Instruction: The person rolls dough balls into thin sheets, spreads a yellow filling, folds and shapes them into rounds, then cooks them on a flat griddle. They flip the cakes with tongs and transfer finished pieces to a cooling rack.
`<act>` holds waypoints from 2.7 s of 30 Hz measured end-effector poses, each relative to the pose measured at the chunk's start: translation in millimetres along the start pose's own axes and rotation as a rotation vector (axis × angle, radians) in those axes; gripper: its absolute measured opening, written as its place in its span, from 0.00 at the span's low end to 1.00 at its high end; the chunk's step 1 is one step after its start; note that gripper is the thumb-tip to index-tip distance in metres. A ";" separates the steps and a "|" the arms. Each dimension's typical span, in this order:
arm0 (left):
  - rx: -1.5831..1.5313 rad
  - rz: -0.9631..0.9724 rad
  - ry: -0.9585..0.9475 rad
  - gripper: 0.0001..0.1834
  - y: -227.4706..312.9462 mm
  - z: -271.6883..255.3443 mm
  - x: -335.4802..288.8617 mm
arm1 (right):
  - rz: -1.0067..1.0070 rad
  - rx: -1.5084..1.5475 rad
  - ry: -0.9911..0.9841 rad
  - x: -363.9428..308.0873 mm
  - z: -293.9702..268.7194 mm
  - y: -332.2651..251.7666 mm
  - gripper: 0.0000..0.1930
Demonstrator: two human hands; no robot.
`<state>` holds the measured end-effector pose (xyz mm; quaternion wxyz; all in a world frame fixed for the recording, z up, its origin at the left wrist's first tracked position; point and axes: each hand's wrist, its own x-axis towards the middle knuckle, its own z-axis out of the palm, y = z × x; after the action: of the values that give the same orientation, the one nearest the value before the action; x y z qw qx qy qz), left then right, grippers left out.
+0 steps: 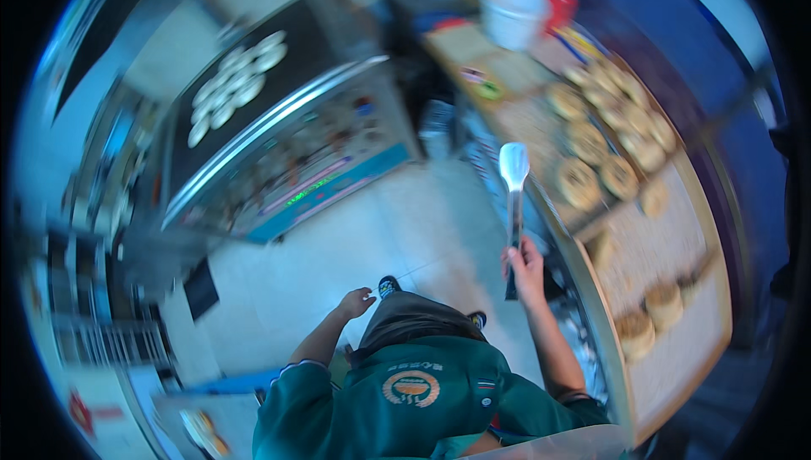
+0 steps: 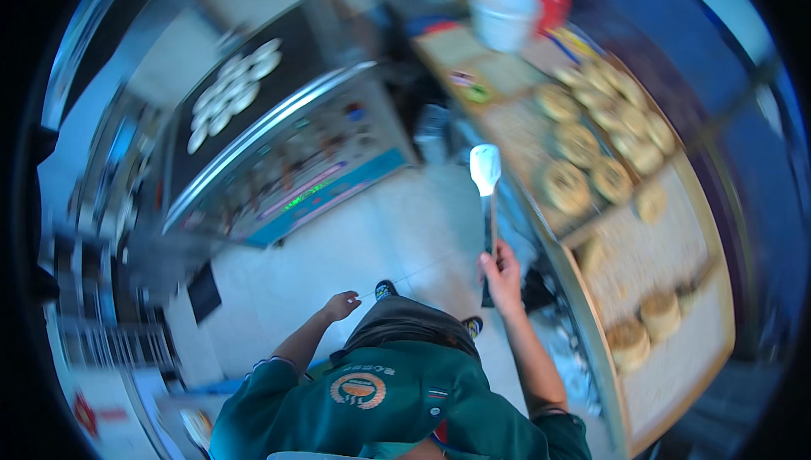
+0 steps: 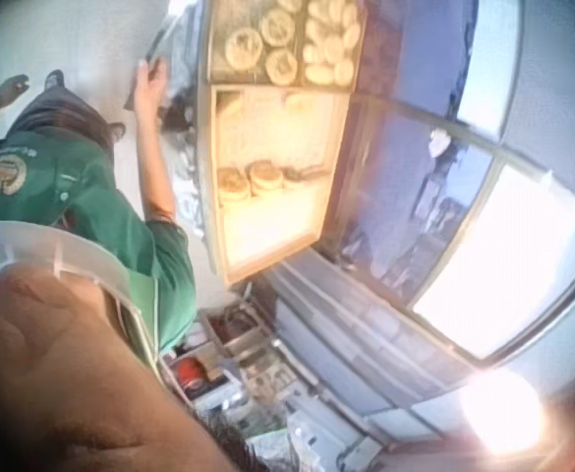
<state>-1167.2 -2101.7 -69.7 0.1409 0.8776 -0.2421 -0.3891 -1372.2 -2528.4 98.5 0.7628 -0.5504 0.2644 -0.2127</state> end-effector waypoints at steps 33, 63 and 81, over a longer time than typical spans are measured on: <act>-0.666 -1.000 0.255 0.24 -331.2 -119.7 -21.4 | 0.591 -0.550 -0.671 805.1 738.8 2.5 0.17; -0.762 -0.638 0.259 0.19 -513.9 -312.8 116.4 | 0.425 -0.337 -0.468 667.1 735.5 46.7 0.16; -0.559 -0.543 0.153 0.18 -547.5 -287.7 70.0 | 0.797 -0.291 -0.634 488.1 698.3 38.2 0.19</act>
<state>-737.9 -1660.6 -162.1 0.2842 0.8638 0.1252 -0.3967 -550.0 -2309.5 157.1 0.7427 -0.5447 0.2362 0.3097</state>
